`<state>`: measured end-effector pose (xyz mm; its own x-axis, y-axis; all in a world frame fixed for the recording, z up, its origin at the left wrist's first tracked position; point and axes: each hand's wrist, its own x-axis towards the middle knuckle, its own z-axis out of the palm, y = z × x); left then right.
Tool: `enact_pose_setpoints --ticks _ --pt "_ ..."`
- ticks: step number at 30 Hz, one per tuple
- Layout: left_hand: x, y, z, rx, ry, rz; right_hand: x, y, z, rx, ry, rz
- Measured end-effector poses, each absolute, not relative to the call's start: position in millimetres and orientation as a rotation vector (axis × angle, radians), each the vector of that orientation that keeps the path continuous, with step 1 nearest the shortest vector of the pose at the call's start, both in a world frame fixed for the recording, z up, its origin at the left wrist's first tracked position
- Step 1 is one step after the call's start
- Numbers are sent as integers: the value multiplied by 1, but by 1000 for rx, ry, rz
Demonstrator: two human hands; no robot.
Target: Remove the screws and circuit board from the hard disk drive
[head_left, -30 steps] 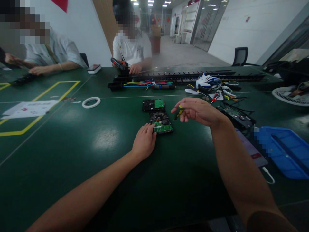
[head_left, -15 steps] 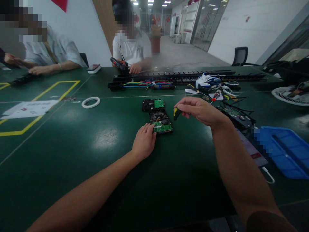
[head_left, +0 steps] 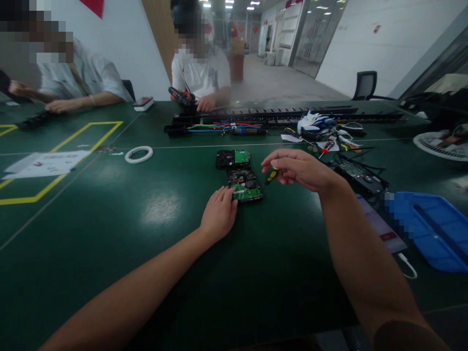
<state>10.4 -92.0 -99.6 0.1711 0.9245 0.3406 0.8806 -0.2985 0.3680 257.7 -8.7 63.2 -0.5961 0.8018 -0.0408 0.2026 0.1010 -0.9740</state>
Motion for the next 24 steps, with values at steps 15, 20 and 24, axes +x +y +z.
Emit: enact_pose_setpoints --ticks 15,20,24 --pt "9 -92 -100 2335 1803 779 261 -7 60 -839 -1843 1714" --pt "10 -92 -98 2329 1816 771 264 -5 61 -891 -2015 1408" --pt "10 -92 -99 2332 1814 789 265 -2 59 -930 -2013 1282"
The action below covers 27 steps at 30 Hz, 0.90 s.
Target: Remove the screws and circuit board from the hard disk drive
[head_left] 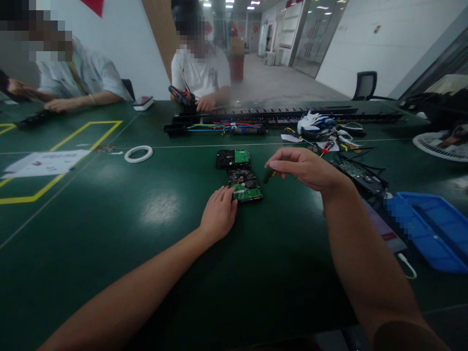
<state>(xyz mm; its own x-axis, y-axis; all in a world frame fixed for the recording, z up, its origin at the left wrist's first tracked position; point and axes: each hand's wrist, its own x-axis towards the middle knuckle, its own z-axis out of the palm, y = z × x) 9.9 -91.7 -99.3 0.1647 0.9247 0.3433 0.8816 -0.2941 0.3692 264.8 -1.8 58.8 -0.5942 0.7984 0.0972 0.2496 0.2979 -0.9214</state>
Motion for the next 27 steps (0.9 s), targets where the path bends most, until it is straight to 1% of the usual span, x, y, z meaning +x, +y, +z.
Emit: enact_pose_setpoints --ticks 4,11,19,23,25,27 --pt "10 -92 -100 2336 1812 794 262 0 56 -971 -1915 1288" --pt "10 -92 -101 2334 1808 786 255 -6 58 -1000 -1855 1435" --pt "10 -92 -101 2332 1807 789 258 -12 63 -849 -1942 1677" --pt "11 -92 -99 2330 1818 764 258 -11 61 -806 -1880 1759" --pt "11 -92 -99 2330 1822 744 258 -10 60 -798 -1872 1770" --pt "11 -92 -99 2333 1824 732 260 -9 59 -811 -1913 1705"
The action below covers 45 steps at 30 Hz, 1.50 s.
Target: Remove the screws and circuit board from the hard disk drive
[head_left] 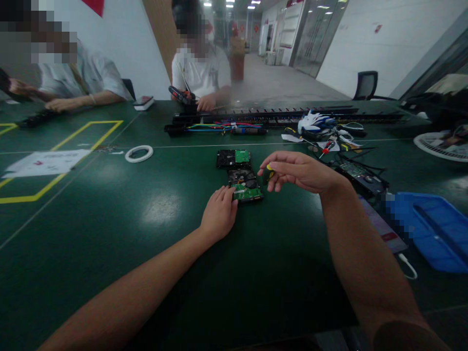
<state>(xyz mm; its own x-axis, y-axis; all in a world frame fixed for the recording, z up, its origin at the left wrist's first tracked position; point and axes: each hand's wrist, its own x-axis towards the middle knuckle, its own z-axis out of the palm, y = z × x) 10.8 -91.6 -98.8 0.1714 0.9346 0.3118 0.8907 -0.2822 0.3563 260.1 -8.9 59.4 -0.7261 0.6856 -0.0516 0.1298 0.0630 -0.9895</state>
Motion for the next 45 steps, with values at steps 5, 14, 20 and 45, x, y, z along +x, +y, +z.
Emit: enact_pose_setpoints --ticks 5,14,20,45 --pt "9 -92 -98 2333 1830 749 268 -7 65 -869 -2186 1314" --pt "9 -93 -97 2331 1831 735 266 -9 69 -981 -2164 1187" --pt "12 -92 -98 2339 1828 757 257 -11 62 -920 -2041 1408" --pt "11 -93 -98 2338 1823 766 266 -1 57 -883 -2087 1267"
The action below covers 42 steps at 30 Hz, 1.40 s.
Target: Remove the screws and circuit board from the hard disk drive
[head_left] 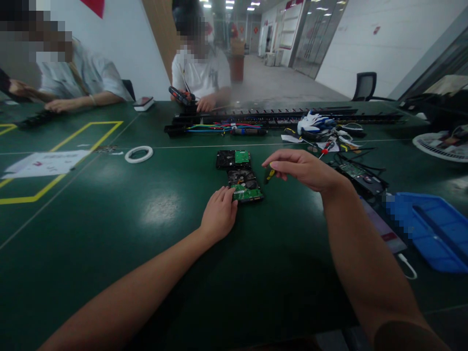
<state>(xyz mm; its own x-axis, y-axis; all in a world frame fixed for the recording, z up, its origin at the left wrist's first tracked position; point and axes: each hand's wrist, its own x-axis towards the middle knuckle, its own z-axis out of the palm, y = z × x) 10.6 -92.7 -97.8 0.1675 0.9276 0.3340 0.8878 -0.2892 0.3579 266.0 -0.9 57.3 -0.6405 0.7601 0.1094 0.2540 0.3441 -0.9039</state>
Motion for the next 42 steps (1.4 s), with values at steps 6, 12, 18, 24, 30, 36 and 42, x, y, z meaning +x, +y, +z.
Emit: enact_pose_setpoints --ticks 6,12,18,24,30,36,42 --pt "11 -93 -99 2340 1813 763 266 -1 55 -997 -1917 1293" --pt "12 -92 -98 2329 1810 766 256 -8 58 -927 -1897 1533" --pt "12 -92 -96 2338 1811 737 254 -11 58 -820 -1937 1703" --pt "11 -91 -100 2347 1807 770 253 -9 55 -782 -1825 1760" --pt "11 -92 -98 2336 1815 762 257 -7 58 -861 -2002 1441" --pt "11 -93 -97 2328 1815 776 264 -3 60 -944 -2018 1252" --pt "11 -92 -99 2332 1811 760 260 -5 56 -954 -1938 1384"
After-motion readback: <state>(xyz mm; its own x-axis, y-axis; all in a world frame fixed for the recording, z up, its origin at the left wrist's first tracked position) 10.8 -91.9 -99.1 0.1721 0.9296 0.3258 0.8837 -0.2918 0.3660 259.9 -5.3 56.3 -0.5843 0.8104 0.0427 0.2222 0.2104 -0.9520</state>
